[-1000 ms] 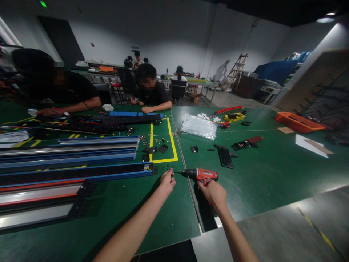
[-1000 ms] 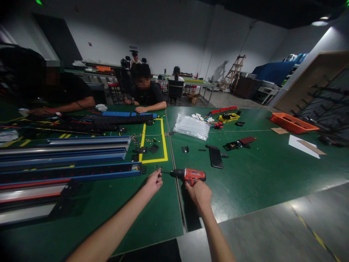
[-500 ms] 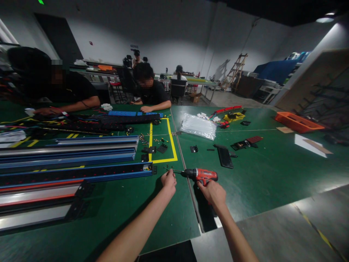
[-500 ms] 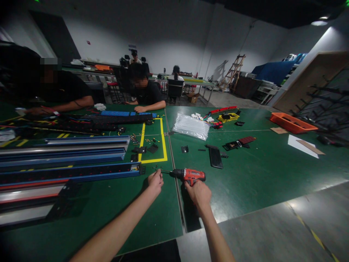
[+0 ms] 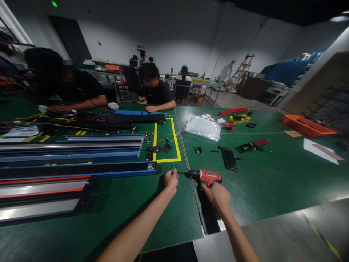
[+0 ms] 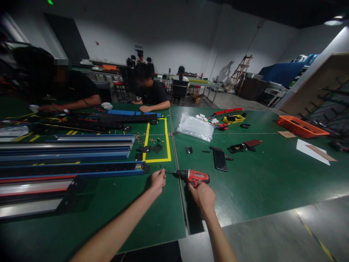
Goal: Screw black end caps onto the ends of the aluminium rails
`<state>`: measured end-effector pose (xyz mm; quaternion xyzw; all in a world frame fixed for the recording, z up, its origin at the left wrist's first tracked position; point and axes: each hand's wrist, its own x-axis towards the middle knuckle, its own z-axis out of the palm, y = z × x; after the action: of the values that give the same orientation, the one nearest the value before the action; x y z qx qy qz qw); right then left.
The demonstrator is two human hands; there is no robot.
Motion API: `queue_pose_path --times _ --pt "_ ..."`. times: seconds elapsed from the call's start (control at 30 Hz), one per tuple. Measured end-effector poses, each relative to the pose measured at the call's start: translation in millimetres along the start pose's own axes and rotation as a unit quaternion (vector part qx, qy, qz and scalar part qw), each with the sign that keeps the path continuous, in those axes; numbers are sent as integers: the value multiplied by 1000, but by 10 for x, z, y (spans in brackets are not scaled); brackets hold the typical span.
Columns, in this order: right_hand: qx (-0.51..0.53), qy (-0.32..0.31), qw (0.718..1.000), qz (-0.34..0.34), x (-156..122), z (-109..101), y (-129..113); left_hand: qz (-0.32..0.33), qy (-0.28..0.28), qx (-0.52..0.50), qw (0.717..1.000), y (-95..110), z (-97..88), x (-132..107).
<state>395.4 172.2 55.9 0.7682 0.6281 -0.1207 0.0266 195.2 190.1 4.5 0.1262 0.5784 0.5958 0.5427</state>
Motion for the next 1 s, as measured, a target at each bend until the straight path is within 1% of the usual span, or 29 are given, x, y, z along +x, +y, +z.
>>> queue_pose_path --times 0.27,0.73,1.0 --pt "-1 -4 1000 0 -12 -21 -11 -8 -9 7 1000 -5 6 11" --pt "0 -4 1000 3 -24 -37 -28 -15 -45 -2 999 24 -22 -33" --pt "-3 2 1000 -1 4 8 0 -16 -64 7 998 22 -62 -55"
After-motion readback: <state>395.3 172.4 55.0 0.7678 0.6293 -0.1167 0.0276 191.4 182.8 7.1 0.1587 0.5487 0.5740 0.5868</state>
